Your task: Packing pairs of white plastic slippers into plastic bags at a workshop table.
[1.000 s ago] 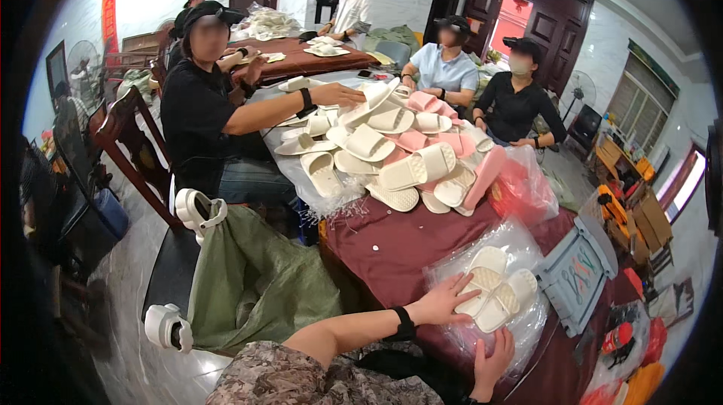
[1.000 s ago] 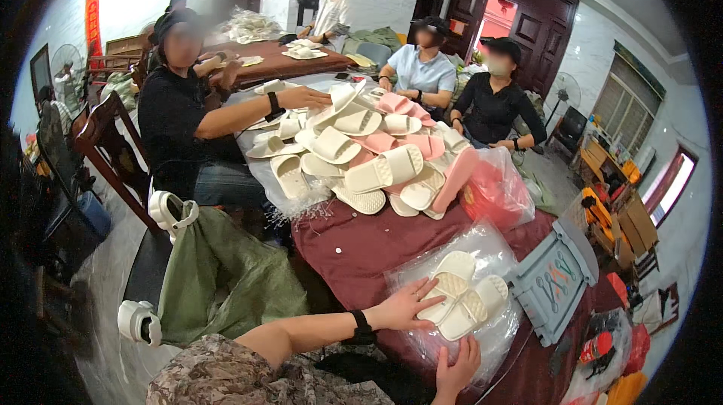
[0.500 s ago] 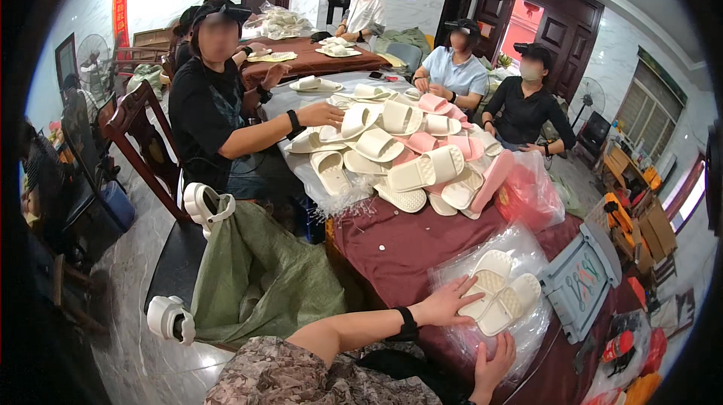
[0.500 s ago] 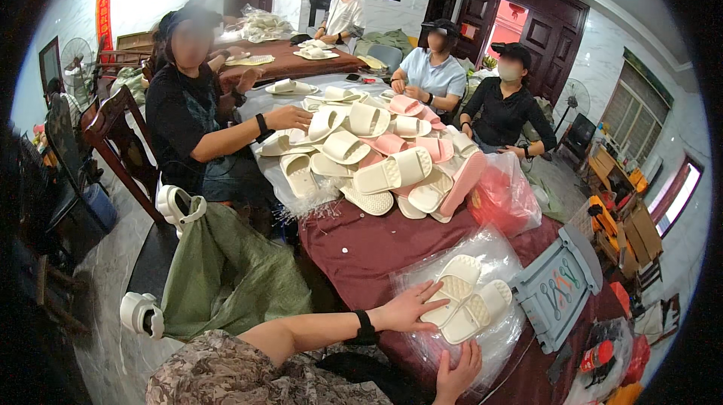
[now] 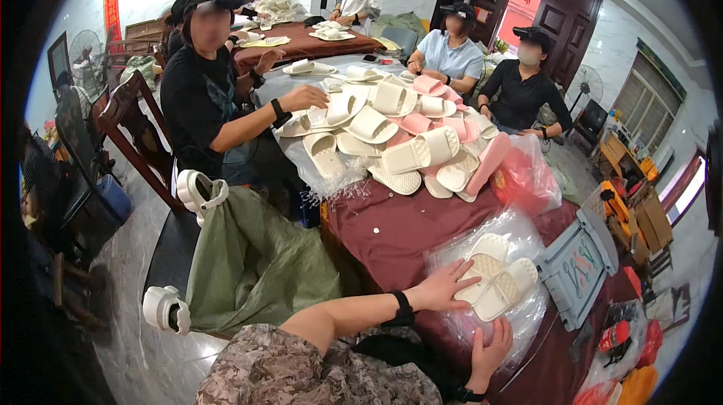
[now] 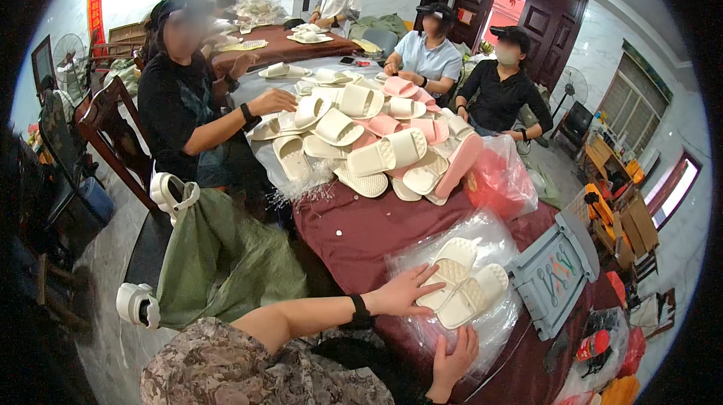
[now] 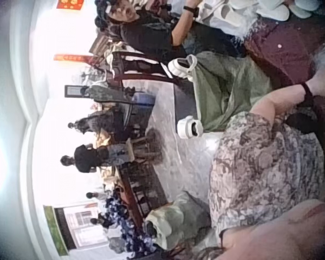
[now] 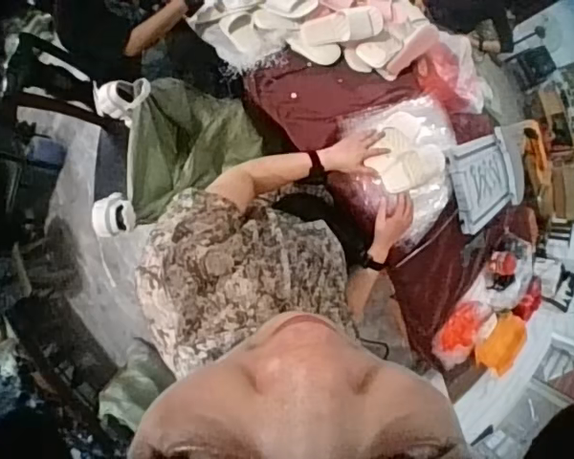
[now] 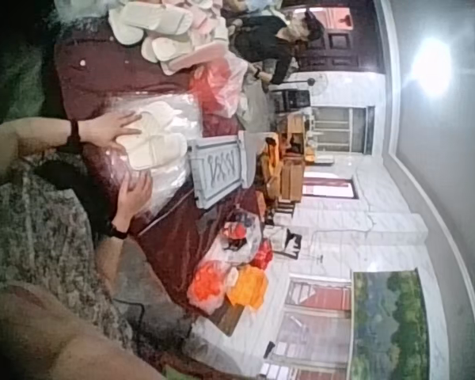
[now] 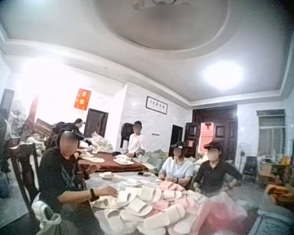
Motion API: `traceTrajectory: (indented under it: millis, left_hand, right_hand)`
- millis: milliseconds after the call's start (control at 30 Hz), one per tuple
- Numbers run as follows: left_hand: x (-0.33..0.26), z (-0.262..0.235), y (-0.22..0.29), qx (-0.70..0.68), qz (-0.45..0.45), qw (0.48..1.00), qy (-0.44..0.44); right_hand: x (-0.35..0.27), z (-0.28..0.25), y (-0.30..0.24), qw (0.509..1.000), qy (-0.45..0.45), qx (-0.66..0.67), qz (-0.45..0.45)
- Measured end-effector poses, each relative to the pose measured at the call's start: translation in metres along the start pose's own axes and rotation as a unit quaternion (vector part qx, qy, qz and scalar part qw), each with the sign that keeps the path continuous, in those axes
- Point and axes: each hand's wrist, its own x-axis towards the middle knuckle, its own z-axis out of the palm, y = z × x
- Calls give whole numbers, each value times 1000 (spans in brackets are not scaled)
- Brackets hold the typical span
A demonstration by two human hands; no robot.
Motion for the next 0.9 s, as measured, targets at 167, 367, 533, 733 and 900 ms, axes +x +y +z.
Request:
traceTrajectory:
  millis: [167,367,533,733,900]
  left_hand:
    - [-6,3,7,28,-3,1000,-2]
    - [-8,-5,6,19,-7,1000,-7]
    - [-7,-2,9,0,0,1000,-11]
    - [2,-26,14,3,-47,997,-60]
    - [11,-24,13,-8,-47,998,-38]
  right_hand:
    - [-9,2,9,1000,-6,-10,-7]
    - [-7,4,3,1000,0,-2,-12]
    - [-15,-3,5,998,29,54,32]
    - [6,-42,-9,953,199,199,114]
    - [64,-82,-56,968,60,222,103]
